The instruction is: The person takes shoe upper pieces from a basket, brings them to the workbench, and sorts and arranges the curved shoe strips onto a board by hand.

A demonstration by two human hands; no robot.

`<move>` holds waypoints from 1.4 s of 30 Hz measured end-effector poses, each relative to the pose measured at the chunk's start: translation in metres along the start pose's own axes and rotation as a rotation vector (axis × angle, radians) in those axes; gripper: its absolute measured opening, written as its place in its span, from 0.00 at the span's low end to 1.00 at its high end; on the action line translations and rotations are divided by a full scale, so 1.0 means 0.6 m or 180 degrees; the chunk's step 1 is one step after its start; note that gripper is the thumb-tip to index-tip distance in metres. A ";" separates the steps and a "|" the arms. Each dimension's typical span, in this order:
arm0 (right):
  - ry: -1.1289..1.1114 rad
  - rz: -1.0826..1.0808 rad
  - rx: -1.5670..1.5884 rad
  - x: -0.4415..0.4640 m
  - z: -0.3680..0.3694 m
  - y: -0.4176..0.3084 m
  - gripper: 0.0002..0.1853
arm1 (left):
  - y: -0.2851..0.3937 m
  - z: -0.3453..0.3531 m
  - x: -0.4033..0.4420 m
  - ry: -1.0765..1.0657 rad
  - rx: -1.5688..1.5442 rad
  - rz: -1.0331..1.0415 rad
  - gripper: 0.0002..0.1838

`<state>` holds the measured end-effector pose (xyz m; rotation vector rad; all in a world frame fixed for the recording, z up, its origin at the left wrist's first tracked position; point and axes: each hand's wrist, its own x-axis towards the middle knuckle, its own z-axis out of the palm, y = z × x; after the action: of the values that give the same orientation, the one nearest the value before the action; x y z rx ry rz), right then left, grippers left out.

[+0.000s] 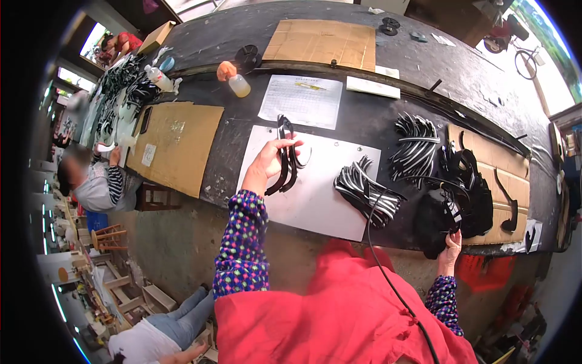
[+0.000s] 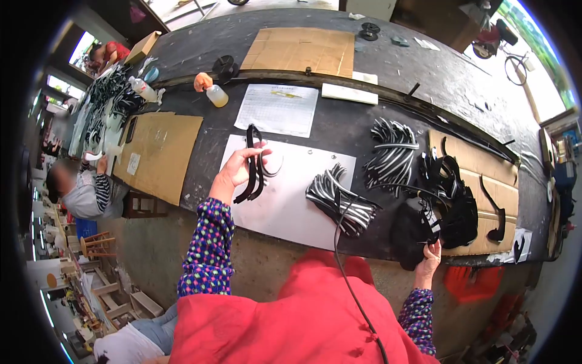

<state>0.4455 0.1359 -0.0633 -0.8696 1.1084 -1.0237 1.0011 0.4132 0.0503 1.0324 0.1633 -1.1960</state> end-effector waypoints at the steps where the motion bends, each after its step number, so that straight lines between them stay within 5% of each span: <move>1: -0.0055 0.0014 -0.0216 -0.005 0.002 -0.011 0.25 | 0.000 -0.007 0.031 0.0005 -0.0123 -0.0091 0.14; 4: -0.0054 0.0384 -0.1317 0.000 -0.040 -0.038 0.24 | -0.039 -0.122 0.172 -0.0238 0.0374 -0.0376 0.08; 5: 0.0251 0.0536 -0.1686 0.000 -0.039 -0.055 0.23 | -0.062 -0.139 0.208 0.0375 0.0311 -0.0505 0.08; 6: 0.0167 -0.0042 -0.2671 -0.007 -0.032 -0.074 0.22 | -0.064 -0.137 0.208 0.0315 0.0254 -0.0645 0.09; 8: 0.0372 -0.0886 -0.3309 -0.016 -0.002 -0.109 0.20 | -0.088 -0.155 0.228 0.0225 0.0283 0.0079 0.12; 10: -0.0057 -0.1207 -0.2660 -0.051 0.115 -0.160 0.19 | -0.080 -0.098 0.170 0.0408 0.0481 0.0150 0.16; 12: -0.0906 -0.0732 -0.2733 -0.117 0.269 -0.219 0.17 | -0.092 -0.113 0.175 0.0442 0.0531 0.0072 0.21; 15: -0.3145 -0.1326 -0.2999 -0.207 0.413 -0.213 0.19 | -0.109 -0.099 0.154 0.0677 0.0807 0.0248 0.33; 16: -0.4271 -0.0522 -0.2871 -0.227 0.457 -0.205 0.21 | -0.112 -0.094 0.148 0.0679 0.0816 0.0245 0.33; 18: -0.5450 -0.1064 -0.2463 -0.251 0.434 -0.116 0.21 | -0.116 -0.078 0.130 0.0839 0.0743 0.0390 0.35; 20: -0.6144 -0.1052 -0.4151 -0.228 0.382 -0.071 0.20 | -0.117 -0.075 0.112 0.0746 0.0491 0.0435 0.37; 23: -0.5619 -0.1059 -0.5580 -0.186 0.323 -0.142 0.19 | -0.112 -0.070 0.086 0.0779 0.0287 0.0662 0.37; 27: -0.3435 -0.0614 -0.7332 -0.151 0.236 -0.290 0.18 | -0.107 -0.062 0.028 0.0454 -0.0095 0.0799 0.34; 28: -0.3014 0.0570 -0.7410 -0.123 0.233 -0.335 0.17 | -0.106 -0.052 0.007 0.0424 -0.0123 0.0770 0.32; 30: -0.1592 0.1374 -0.5880 -0.082 0.185 -0.422 0.16 | -0.116 -0.035 -0.023 0.0412 -0.0293 0.1107 0.29; 32: -0.1599 0.2237 -0.4692 -0.001 -0.004 -0.440 0.13 | -0.131 -0.028 -0.055 0.0516 -0.0400 0.1270 0.27; 34: -0.2100 0.2362 -0.3416 0.002 -0.060 -0.439 0.12 | -0.145 -0.003 -0.099 0.0531 -0.0509 0.1338 0.27; 35: -0.0869 0.1902 -0.1541 -0.039 -0.132 -0.391 0.11 | -0.156 0.003 -0.122 0.0683 -0.0342 0.1478 0.25; 36: -0.1091 0.2132 0.0082 -0.014 -0.238 -0.322 0.10 | -0.164 0.000 -0.144 0.0684 -0.0413 0.1377 0.24; 37: -0.1789 0.0716 -0.0945 -0.032 -0.249 -0.250 0.12 | -0.169 -0.002 -0.167 0.0453 -0.0303 0.1368 0.24; 38: -0.2807 0.0182 -0.2258 -0.052 -0.275 -0.219 0.12 | -0.183 -0.003 -0.181 0.0619 -0.0535 0.1361 0.25; 39: -0.2243 0.2776 -0.1344 -0.070 -0.237 -0.193 0.13 | -0.186 0.005 -0.200 0.0645 -0.0637 0.1357 0.25; 40: -0.2290 0.2739 -0.1310 -0.056 -0.236 -0.130 0.13 | -0.187 0.015 -0.216 0.0691 -0.0594 0.1406 0.25; 42: -0.3577 0.0970 -0.2552 -0.064 -0.241 0.052 0.14 | -0.193 0.026 -0.231 0.0770 -0.0674 0.1487 0.25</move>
<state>0.3071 0.1740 -0.1154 -1.5628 0.5797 0.2820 0.8429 0.4975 0.0762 0.9587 0.2187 -0.6163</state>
